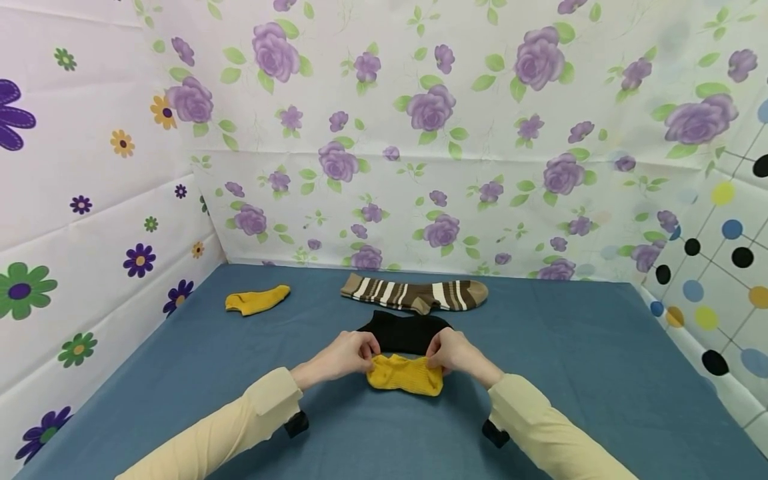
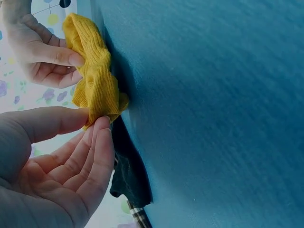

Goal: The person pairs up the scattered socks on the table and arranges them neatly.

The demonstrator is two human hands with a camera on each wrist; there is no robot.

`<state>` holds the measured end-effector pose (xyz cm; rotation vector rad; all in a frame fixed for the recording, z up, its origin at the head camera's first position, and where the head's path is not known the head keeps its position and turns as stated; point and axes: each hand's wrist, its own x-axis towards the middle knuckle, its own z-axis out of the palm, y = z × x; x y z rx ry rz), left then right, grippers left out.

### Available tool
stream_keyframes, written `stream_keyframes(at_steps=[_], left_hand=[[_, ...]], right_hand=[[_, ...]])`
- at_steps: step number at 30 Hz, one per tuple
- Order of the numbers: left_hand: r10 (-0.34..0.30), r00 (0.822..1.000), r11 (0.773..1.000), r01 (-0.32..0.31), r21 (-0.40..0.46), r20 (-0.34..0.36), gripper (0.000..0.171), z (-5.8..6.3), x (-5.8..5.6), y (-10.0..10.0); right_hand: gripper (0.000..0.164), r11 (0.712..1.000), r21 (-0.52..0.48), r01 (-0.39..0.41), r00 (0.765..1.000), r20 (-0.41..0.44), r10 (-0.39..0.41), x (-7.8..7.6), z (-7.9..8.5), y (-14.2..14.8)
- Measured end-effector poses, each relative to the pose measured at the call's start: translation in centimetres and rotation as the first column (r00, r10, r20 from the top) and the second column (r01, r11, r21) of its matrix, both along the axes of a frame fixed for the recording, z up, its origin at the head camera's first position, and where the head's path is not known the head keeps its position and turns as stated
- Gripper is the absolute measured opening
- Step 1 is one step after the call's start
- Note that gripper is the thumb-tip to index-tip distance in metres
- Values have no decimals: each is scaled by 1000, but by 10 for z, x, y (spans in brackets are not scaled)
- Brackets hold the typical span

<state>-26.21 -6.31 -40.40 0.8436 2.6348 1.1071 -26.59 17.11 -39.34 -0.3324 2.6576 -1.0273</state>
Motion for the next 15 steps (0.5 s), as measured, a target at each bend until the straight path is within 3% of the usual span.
stream_keyframes(at_steps=[6,10,15], left_hand=[[-9,1000,1000,9,5,26,16,-2,-1,-4],[-8,999,1000,7,24,47,15,3,-4,-10],[58,998,998,-58,17,-8,17,13,-14,-24]], right_hand=[[5,1000,6,-10,1000,17,9,-1,-1,0],[6,999,28,-21,999,32,20,-2,4,2],[5,998,64,-11,1000,9,10,-7,13,6]])
